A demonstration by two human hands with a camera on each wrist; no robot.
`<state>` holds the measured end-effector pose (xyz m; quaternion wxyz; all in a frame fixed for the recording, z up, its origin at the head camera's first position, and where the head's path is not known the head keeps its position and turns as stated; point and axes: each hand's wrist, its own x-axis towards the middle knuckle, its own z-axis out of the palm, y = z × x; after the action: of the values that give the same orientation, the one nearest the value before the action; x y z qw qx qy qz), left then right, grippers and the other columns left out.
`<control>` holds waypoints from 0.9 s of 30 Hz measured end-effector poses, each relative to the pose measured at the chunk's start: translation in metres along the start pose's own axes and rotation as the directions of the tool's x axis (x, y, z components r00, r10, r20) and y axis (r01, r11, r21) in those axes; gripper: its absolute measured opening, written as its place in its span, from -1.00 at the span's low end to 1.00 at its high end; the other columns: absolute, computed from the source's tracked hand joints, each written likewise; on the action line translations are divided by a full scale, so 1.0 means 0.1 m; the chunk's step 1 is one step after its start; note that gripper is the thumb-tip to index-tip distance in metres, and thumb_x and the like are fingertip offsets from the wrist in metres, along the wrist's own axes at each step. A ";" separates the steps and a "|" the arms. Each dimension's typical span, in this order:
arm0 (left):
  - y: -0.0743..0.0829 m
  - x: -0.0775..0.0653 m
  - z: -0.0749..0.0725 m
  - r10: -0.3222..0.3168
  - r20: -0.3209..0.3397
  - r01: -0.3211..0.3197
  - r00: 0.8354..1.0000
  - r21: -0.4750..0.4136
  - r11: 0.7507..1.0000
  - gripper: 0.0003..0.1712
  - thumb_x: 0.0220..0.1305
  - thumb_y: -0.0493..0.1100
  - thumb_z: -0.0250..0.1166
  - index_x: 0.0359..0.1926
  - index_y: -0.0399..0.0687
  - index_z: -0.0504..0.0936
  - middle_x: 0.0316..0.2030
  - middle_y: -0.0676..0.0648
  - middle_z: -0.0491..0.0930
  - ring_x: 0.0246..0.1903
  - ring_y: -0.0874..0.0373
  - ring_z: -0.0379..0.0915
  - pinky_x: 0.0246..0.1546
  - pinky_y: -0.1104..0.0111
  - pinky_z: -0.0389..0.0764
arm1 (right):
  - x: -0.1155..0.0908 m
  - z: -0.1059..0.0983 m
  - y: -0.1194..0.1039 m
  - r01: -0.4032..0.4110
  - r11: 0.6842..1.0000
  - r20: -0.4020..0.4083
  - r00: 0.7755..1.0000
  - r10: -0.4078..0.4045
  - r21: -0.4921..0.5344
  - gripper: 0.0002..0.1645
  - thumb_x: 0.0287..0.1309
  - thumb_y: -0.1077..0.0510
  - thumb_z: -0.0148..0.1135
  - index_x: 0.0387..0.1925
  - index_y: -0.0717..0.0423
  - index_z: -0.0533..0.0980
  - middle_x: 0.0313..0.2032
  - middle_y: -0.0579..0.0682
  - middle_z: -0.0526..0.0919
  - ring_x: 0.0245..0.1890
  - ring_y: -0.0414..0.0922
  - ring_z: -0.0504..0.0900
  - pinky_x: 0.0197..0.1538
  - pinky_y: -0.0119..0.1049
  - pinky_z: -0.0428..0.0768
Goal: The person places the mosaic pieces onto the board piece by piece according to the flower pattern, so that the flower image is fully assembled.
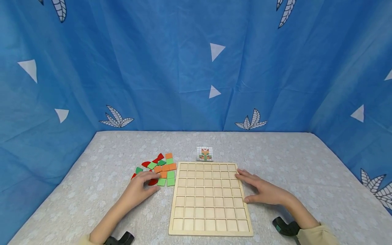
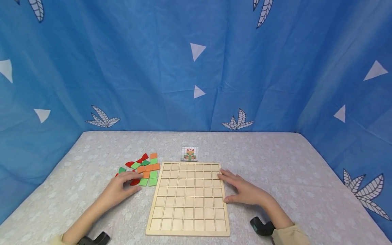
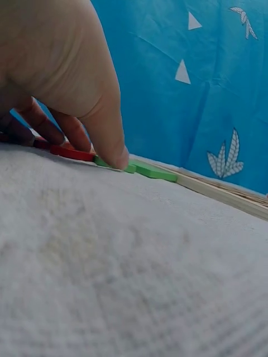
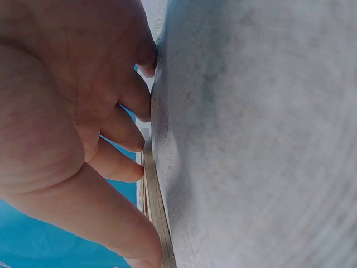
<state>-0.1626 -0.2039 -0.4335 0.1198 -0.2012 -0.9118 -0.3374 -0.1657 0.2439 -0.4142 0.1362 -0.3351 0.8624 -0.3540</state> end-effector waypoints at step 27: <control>-0.07 0.11 -0.03 -0.007 0.129 0.013 0.992 -0.050 0.999 -0.75 -0.07 -0.22 0.51 -0.34 0.07 0.64 -0.26 0.13 0.43 -0.28 0.21 0.37 -0.29 0.34 0.47 | -0.02 0.02 0.03 0.019 1.000 -0.015 1.000 -0.019 -0.006 -0.07 0.12 -0.05 0.28 0.40 0.18 0.09 0.40 0.25 -0.09 0.35 0.26 -0.17 0.17 0.37 -0.21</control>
<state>-0.1755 -0.2078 -0.4316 0.0540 -0.2210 -0.9097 -0.3474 -0.1649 0.2454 -0.4176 0.1255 -0.3412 0.8612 -0.3552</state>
